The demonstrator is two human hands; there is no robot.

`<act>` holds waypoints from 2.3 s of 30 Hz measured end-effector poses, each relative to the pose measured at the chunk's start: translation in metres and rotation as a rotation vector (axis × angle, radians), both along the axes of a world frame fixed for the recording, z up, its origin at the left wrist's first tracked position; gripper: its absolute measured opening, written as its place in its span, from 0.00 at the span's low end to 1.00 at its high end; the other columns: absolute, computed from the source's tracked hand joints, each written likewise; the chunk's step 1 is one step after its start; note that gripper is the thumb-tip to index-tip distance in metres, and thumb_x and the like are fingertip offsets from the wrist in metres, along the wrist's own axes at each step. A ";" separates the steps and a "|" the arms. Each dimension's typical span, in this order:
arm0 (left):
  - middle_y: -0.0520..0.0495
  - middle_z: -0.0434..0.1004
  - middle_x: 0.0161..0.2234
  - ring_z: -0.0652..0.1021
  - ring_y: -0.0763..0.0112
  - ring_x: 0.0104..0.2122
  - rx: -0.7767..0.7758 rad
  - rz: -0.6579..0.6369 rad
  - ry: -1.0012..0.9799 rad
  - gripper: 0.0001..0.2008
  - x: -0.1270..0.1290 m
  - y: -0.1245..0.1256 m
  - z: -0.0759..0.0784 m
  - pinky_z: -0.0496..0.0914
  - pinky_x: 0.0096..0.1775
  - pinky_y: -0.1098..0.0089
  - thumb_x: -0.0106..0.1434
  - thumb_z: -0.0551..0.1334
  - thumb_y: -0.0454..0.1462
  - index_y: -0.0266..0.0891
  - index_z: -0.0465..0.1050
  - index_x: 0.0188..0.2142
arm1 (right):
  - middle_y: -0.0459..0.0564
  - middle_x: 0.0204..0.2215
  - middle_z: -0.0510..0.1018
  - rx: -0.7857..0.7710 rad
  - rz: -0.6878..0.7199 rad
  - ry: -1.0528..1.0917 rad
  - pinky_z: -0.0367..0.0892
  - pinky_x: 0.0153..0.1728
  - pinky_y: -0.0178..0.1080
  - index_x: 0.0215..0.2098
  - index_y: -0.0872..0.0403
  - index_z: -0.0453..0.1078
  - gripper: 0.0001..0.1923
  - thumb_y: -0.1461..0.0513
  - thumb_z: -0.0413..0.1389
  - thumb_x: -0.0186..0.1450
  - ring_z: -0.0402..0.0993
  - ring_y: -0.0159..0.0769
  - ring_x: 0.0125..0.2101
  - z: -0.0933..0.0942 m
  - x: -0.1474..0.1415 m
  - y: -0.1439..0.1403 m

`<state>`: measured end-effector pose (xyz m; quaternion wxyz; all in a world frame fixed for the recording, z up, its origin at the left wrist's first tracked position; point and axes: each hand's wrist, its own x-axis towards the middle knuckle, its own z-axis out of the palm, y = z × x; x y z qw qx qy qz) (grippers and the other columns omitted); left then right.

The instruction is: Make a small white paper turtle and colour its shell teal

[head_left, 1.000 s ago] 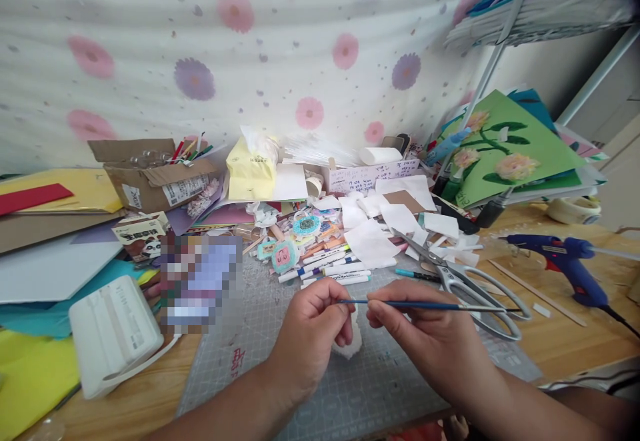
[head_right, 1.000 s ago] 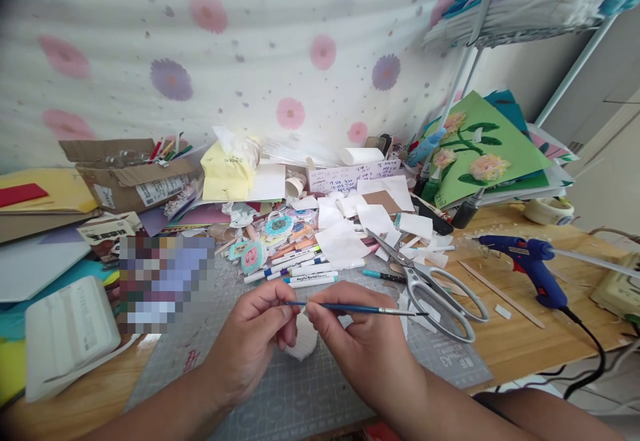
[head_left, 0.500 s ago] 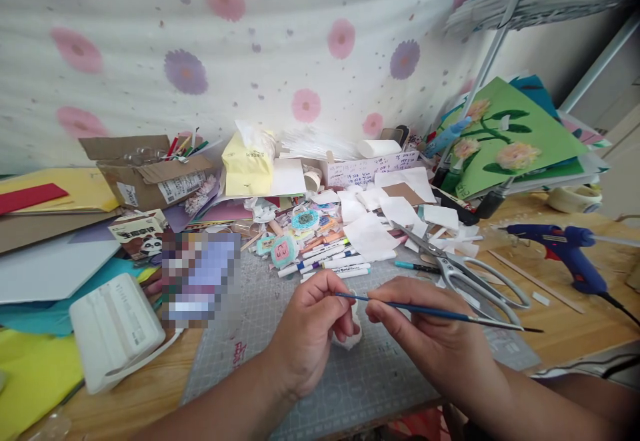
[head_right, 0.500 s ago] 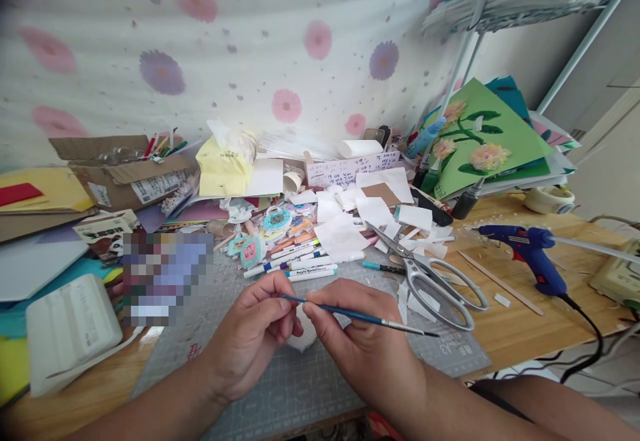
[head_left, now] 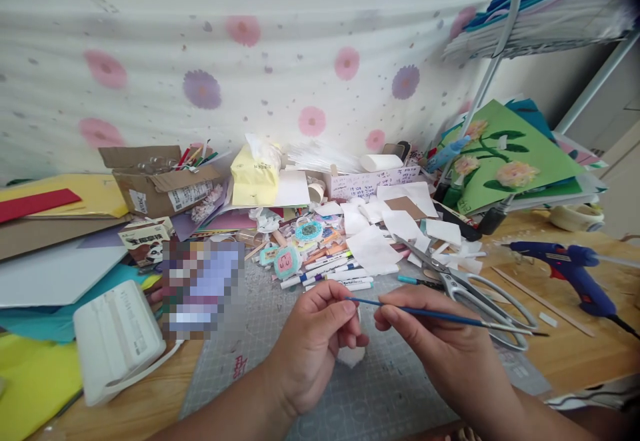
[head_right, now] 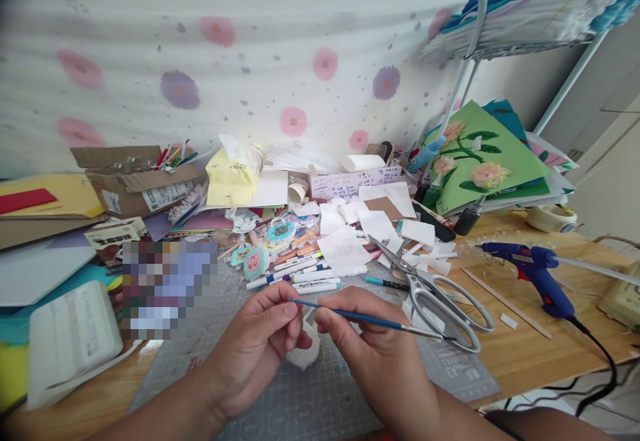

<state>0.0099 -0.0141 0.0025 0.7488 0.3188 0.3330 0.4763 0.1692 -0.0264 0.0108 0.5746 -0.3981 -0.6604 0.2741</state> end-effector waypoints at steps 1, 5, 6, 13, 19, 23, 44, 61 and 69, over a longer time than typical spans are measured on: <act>0.56 0.69 0.16 0.66 0.79 0.18 -0.016 0.008 -0.006 0.03 0.000 0.000 0.000 0.67 0.31 0.69 0.56 0.61 0.33 0.38 0.67 0.27 | 0.41 0.23 0.79 0.026 0.004 -0.022 0.71 0.27 0.27 0.31 0.50 0.75 0.06 0.68 0.60 0.58 0.75 0.28 0.24 -0.001 0.000 0.000; 0.57 0.65 0.13 0.62 0.79 0.16 -0.011 0.020 0.029 0.04 -0.002 0.001 -0.001 0.67 0.32 0.69 0.54 0.60 0.32 0.38 0.65 0.25 | 0.40 0.23 0.79 0.064 0.013 -0.101 0.70 0.27 0.27 0.32 0.50 0.75 0.08 0.69 0.61 0.57 0.75 0.29 0.24 -0.003 0.000 -0.001; 0.58 0.64 0.12 0.62 0.80 0.16 -0.003 0.025 0.060 0.04 -0.002 0.001 -0.001 0.67 0.32 0.69 0.54 0.60 0.31 0.38 0.65 0.24 | 0.40 0.23 0.79 0.054 0.012 -0.108 0.70 0.27 0.27 0.31 0.50 0.75 0.07 0.68 0.61 0.57 0.75 0.29 0.24 -0.002 0.000 -0.001; 0.58 0.64 0.12 0.64 0.79 0.17 0.111 0.023 0.261 0.05 -0.002 0.001 0.000 0.68 0.34 0.67 0.53 0.60 0.32 0.38 0.66 0.23 | 0.43 0.16 0.73 -0.114 0.007 -0.072 0.68 0.21 0.28 0.20 0.53 0.71 0.11 0.63 0.56 0.61 0.71 0.29 0.19 0.011 0.003 0.002; 0.52 0.73 0.18 0.70 0.76 0.19 0.133 -0.064 0.181 0.04 -0.003 0.000 0.001 0.66 0.32 0.69 0.57 0.59 0.35 0.36 0.69 0.28 | 0.43 0.18 0.75 -0.204 0.032 -0.046 0.69 0.22 0.28 0.24 0.53 0.71 0.08 0.61 0.56 0.61 0.72 0.29 0.20 0.013 0.011 0.001; 0.50 0.75 0.20 0.72 0.74 0.21 0.125 -0.103 0.186 0.04 -0.002 -0.001 0.001 0.65 0.27 0.72 0.57 0.60 0.36 0.36 0.69 0.28 | 0.43 0.18 0.75 -0.175 0.032 -0.111 0.68 0.22 0.28 0.24 0.53 0.71 0.08 0.63 0.56 0.61 0.72 0.29 0.21 0.013 0.014 -0.001; 0.53 0.69 0.15 0.68 0.73 0.17 0.319 0.002 0.788 0.06 -0.001 -0.005 0.005 0.62 0.21 0.73 0.53 0.54 0.34 0.38 0.67 0.22 | 0.38 0.22 0.76 0.024 0.017 -0.281 0.65 0.27 0.26 0.28 0.51 0.71 0.05 0.67 0.57 0.61 0.72 0.24 0.23 0.006 0.005 -0.012; 0.51 0.72 0.16 0.70 0.72 0.18 0.185 -0.081 0.573 0.05 -0.001 -0.001 0.003 0.65 0.23 0.72 0.52 0.55 0.34 0.37 0.68 0.22 | 0.42 0.18 0.74 -0.086 -0.013 -0.269 0.65 0.23 0.27 0.23 0.54 0.71 0.09 0.65 0.56 0.61 0.71 0.27 0.20 0.012 0.008 -0.005; 0.52 0.70 0.13 0.69 0.74 0.15 0.137 -0.068 0.610 0.05 0.001 -0.001 0.006 0.63 0.20 0.73 0.49 0.56 0.35 0.37 0.67 0.20 | 0.40 0.20 0.75 -0.072 0.031 -0.295 0.65 0.26 0.26 0.24 0.53 0.71 0.08 0.66 0.56 0.61 0.71 0.25 0.22 0.011 0.009 -0.009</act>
